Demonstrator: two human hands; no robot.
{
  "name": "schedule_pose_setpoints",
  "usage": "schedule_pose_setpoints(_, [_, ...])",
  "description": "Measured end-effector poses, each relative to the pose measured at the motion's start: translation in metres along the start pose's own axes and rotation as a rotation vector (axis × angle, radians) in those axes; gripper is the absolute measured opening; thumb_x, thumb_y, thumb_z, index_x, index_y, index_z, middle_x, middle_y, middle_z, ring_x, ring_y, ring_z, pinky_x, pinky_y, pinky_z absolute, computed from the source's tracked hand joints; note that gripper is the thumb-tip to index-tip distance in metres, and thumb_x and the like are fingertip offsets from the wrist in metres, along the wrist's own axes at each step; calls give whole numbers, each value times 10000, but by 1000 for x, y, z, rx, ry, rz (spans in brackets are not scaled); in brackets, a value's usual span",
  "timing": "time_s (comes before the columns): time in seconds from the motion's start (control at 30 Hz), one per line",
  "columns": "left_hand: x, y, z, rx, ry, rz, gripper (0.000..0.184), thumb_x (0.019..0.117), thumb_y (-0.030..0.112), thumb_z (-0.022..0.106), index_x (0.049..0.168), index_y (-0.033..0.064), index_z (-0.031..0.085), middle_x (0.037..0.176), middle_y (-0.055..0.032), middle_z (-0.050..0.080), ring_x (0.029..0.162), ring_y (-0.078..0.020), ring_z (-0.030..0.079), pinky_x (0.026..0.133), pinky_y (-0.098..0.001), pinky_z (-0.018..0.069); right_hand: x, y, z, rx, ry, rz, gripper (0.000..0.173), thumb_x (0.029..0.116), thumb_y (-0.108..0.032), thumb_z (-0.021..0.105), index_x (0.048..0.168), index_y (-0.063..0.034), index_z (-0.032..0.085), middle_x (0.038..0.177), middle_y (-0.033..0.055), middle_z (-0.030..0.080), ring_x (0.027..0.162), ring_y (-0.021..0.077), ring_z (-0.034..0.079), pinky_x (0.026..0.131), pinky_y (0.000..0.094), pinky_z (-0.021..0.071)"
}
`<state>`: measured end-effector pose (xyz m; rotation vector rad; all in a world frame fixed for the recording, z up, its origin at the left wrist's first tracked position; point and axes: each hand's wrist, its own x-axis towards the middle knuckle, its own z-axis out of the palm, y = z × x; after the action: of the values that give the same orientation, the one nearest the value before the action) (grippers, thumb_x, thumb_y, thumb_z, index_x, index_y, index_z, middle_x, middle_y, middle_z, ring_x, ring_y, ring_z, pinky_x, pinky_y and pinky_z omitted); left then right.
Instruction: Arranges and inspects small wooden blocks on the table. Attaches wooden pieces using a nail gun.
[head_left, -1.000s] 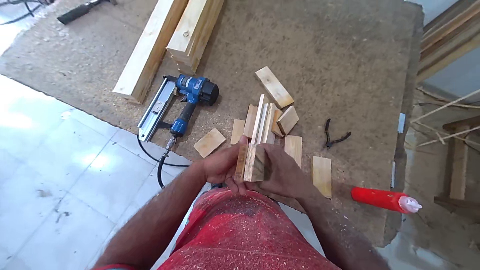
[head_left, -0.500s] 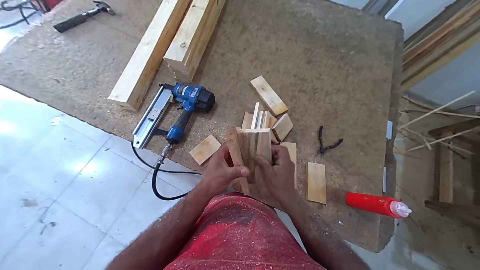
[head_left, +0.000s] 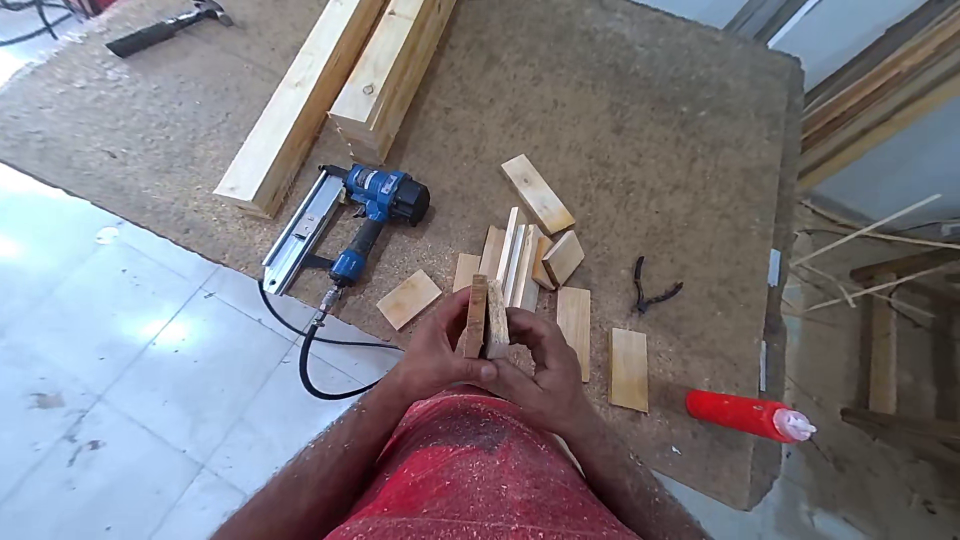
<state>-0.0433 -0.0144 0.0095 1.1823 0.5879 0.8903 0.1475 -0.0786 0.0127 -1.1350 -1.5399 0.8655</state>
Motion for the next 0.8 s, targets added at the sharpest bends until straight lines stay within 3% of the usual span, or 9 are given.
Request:
schedule_pose_setpoints(0.13, [-8,5,1,-66,18,17,895,662,256,964,1422,93,520,1213,-79,702,1100,-192,696,959,-381,601,3,-4,-3,-109,-142,123,622,903,-480,766,1391,-146,573,1442,56,541,1260,171,591,1019,402,567])
schedule_pose_setpoints(0.2, [-7,5,1,-89,48,18,884,630,277,981,1382,102,550,1200,-76,707,1077,-195,704,931,-389,612,2,-1,0,-109,-204,206,750,877,-452,801,1480,-136,486,1443,44,556,1276,148,591,1065,404,548])
schedule_pose_setpoints(0.33, [1,10,-4,-56,141,-52,886,590,560,946,1289,122,622,1145,-36,722,1020,-162,709,878,-388,624,3,1,0,-48,-116,242,874,772,-340,894,1487,-113,446,1310,53,655,1132,161,671,958,405,597])
schedule_pose_setpoints(0.4, [12,25,-10,-65,229,-167,686,831,650,721,1245,109,641,1029,-17,749,914,-123,721,813,-355,626,12,-7,-16,-241,-114,137,1003,744,-343,910,1551,-100,366,1372,75,624,1204,187,636,1002,426,568])
schedule_pose_setpoints(0.43, [20,36,-13,-83,250,-260,577,992,615,485,1246,117,626,982,-9,747,855,-101,720,755,-323,628,17,-11,-25,-376,-132,34,1007,730,-314,902,1552,-72,372,1401,101,601,1260,227,597,1042,449,533])
schedule_pose_setpoints(0.5, [32,49,-28,-155,91,-443,561,1080,581,222,1317,204,563,1065,46,720,943,-48,698,816,-273,612,28,-20,-34,-583,-191,-197,870,720,-253,871,1483,-61,500,1412,115,600,1340,299,531,1131,493,446])
schedule_pose_setpoints(0.57, [37,51,-23,-241,-68,-606,574,1078,591,251,1300,200,609,1085,21,724,984,-62,692,851,-296,603,37,-25,-28,-663,-264,-366,700,746,-245,849,1389,-101,611,1371,99,630,1345,314,530,1160,519,415])
schedule_pose_setpoints(0.67, [37,24,-7,-352,-155,-587,418,1121,387,252,1125,192,622,961,67,718,905,9,683,796,-205,588,35,-21,-14,-703,-352,-409,694,776,-275,842,1388,-73,583,1452,127,580,1437,311,464,1227,548,335])
schedule_pose_setpoints(0.8, [0,-9,-25,135,-201,-391,276,1087,167,458,1298,70,607,1115,-30,691,993,-62,654,907,-280,553,21,-11,-9,-635,-295,-324,882,694,-363,898,1414,-13,529,1414,153,601,1355,288,547,1161,449,447])
